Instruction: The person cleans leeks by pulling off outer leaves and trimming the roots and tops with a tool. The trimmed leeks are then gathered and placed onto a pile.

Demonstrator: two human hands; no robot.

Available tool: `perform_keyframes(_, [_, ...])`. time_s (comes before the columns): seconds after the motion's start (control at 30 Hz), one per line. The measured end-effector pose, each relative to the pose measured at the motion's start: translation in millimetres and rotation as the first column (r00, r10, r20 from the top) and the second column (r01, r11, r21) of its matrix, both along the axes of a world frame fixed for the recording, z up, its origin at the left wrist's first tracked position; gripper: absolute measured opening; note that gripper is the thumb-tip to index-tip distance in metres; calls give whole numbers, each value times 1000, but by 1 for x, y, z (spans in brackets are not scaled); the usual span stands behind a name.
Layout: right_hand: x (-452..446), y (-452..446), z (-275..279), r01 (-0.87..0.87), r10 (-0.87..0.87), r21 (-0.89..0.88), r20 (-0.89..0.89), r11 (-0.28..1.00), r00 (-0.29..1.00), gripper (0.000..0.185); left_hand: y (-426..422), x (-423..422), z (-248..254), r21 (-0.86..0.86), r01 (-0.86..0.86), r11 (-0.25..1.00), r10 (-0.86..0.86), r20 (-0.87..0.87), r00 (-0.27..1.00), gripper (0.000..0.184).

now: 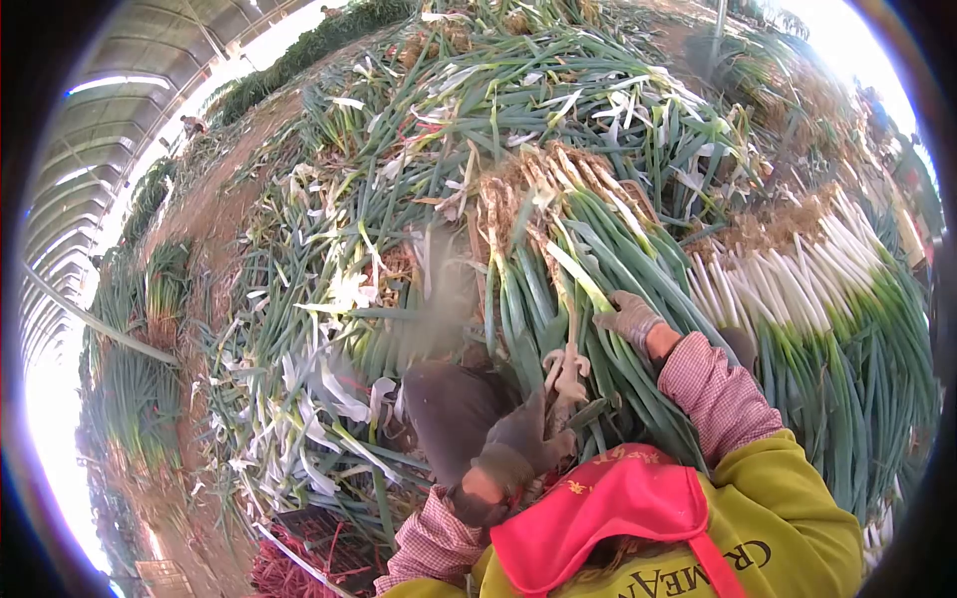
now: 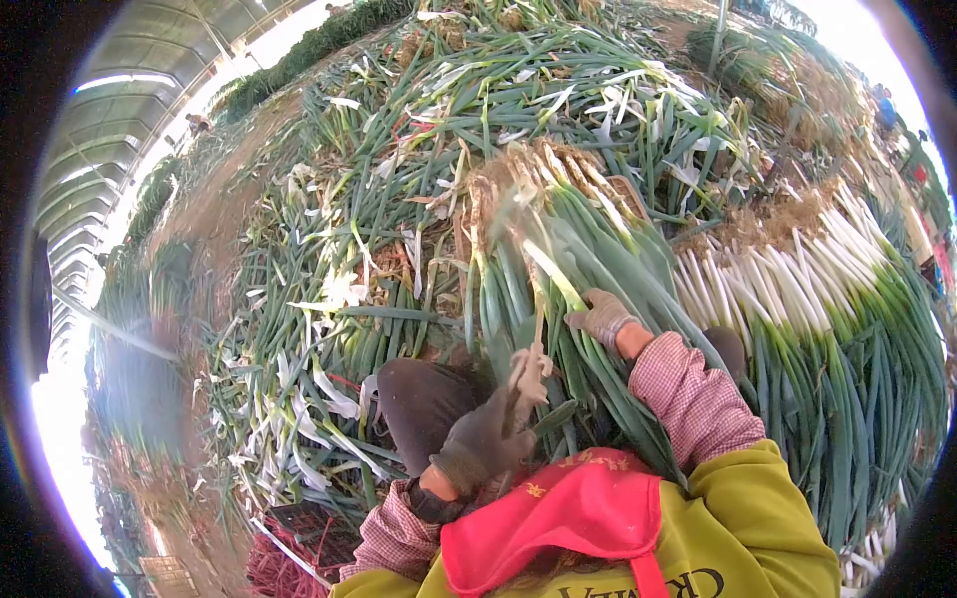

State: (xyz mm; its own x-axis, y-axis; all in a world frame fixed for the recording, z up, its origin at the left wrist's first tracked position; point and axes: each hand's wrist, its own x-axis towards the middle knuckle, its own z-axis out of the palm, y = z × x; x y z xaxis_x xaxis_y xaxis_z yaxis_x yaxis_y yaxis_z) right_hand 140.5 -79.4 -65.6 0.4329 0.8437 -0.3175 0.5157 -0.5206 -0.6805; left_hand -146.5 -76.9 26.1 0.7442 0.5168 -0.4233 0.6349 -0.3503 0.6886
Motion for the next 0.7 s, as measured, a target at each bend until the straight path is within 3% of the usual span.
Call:
perform_keyframes(0.07, [-2, -9, -11, 61, -58, 95, -36, 994, 998, 54, -2, 2, 2, 12, 106, 994, -106, -6, 994, 74])
perform_keyframes(0.2, [-14, -13, -11, 41, -78, 206, 178, 978, 981, 57, -7, 5, -6, 45, 143, 989, -142, -10, 990, 72])
perform_keyframes(0.3, [-20, -19, 3, 34, -66, 163, 191, 986, 979, 69, -8, 9, -7, 99, 112, 989, -113, 2, 994, 71])
perform_keyframes(0.43, [-18, -16, 4, -7, -14, 70, 294, 998, 956, 75, -9, 13, 2, 13, 155, 988, -154, -46, 987, 71])
perform_keyframes(0.53, [-22, -18, 16, 27, -32, 25, 246, 999, 969, 74, -9, 13, -2, 27, 116, 993, -116, -16, 993, 70])
perform_keyframes(0.6, [-20, -18, 12, 12, -38, 92, 286, 996, 957, 69, -7, 13, -2, 19, 74, 997, -74, -5, 997, 68])
perform_keyframes(0.7, [-14, -19, 2, -38, -6, 124, 331, 992, 944, 66, -16, 8, -3, 30, 179, 983, -179, -6, 984, 69])
